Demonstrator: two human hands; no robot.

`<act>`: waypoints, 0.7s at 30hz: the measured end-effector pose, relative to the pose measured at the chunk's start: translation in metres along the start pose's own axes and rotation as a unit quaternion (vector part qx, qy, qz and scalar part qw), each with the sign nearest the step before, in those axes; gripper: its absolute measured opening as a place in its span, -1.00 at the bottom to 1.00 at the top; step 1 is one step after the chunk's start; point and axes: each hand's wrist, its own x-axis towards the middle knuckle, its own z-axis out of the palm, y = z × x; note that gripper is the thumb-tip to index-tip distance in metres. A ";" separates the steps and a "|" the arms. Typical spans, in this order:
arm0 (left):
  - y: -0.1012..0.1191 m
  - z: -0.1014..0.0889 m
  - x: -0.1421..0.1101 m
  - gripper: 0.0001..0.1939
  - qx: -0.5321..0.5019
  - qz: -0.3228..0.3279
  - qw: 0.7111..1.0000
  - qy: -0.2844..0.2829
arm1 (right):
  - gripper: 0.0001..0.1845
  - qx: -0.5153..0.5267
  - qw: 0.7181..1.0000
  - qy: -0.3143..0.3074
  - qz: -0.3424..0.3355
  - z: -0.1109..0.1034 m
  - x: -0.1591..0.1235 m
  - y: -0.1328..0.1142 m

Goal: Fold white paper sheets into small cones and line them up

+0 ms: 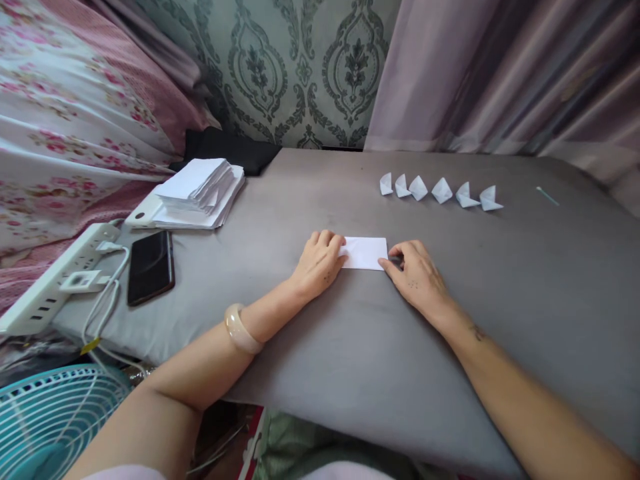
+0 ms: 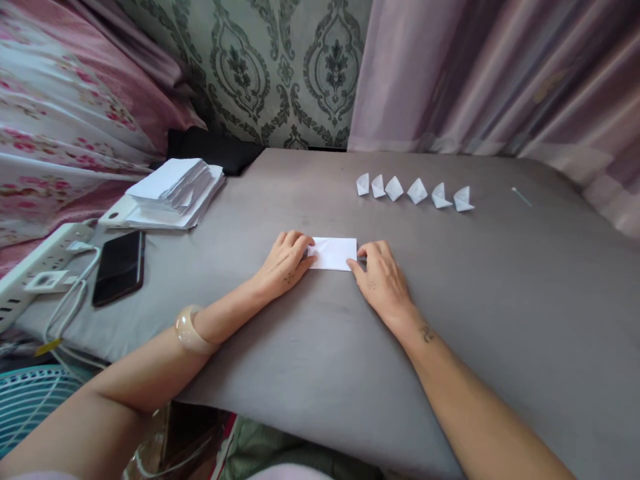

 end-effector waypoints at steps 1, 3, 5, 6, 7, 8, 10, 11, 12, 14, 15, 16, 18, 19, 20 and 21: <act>0.001 -0.001 0.002 -0.74 0.007 0.042 0.999 -0.009 | -0.87 0.002 0.999 0.003 -0.039 0.000 0.000 -0.002; 0.002 -0.005 0.004 -0.71 0.008 0.125 0.991 -0.047 | -0.80 -0.006 0.991 -0.019 -0.132 0.000 0.000 -0.008; 0.001 -0.009 0.004 -0.68 0.003 0.173 0.981 -0.092 | -0.64 -0.034 0.979 -0.061 -0.193 -0.003 -0.003 -0.014; 0.001 -0.012 0.003 -0.68 0.002 0.180 0.978 -0.108 | -0.60 -0.050 0.975 -0.078 -0.204 -0.005 -0.005 -0.018; 0.001 -0.015 0.001 -0.67 0.002 0.179 0.977 -0.117 | -0.59 -0.066 0.972 -0.088 -0.207 -0.007 -0.007 -0.021; 0.000 -0.017 -0.002 -0.66 0.000 0.178 0.976 -0.123 | -0.59 -0.082 0.971 -0.092 -0.205 -0.009 -0.010 -0.024; 0.000 -0.022 -0.010 -0.62 -0.007 0.181 0.974 -0.135 | -0.60 -0.112 0.968 -0.097 -0.200 -0.012 -0.018 -0.030; -0.001 -0.023 -0.013 -0.60 -0.010 0.183 0.973 -0.139 | -0.59 -0.131 0.967 -0.095 -0.197 -0.013 -0.021 -0.032; -0.001 -0.024 -0.016 -0.58 -0.012 0.185 0.972 -0.142 | -0.57 -0.149 0.965 -0.093 -0.195 -0.013 -0.025 -0.035; -0.001 -0.026 -0.019 -0.55 -0.004 0.186 0.972 -0.142 | -0.53 -0.175 0.961 -0.091 -0.192 -0.012 -0.031 -0.039; -0.001 -0.028 -0.020 -0.54 0.006 0.185 0.972 -0.143 | -0.52 -0.181 0.960 -0.093 -0.190 -0.011 -0.032 -0.041; -0.001 -0.029 -0.020 -0.55 0.017 0.182 0.972 -0.145 | -0.51 -0.185 0.960 -0.097 -0.187 -0.011 -0.033 -0.042; 0.000 -0.034 -0.020 -0.56 0.032 0.171 0.973 -0.154 | -0.52 -0.188 0.960 -0.105 -0.177 -0.012 -0.034 -0.044; 0.000 -0.036 -0.021 -0.56 0.035 0.163 0.973 -0.158 | -0.52 -0.190 0.961 -0.108 -0.171 -0.013 -0.035 -0.044; 0.001 -0.037 -0.021 -0.57 0.035 0.156 0.974 -0.160 | -0.53 -0.193 0.961 -0.110 -0.163 -0.015 -0.035 -0.044; 0.001 -0.039 -0.022 -0.59 0.035 0.149 0.976 -0.158 | -0.53 -0.197 0.962 -0.111 -0.155 -0.017 -0.035 -0.044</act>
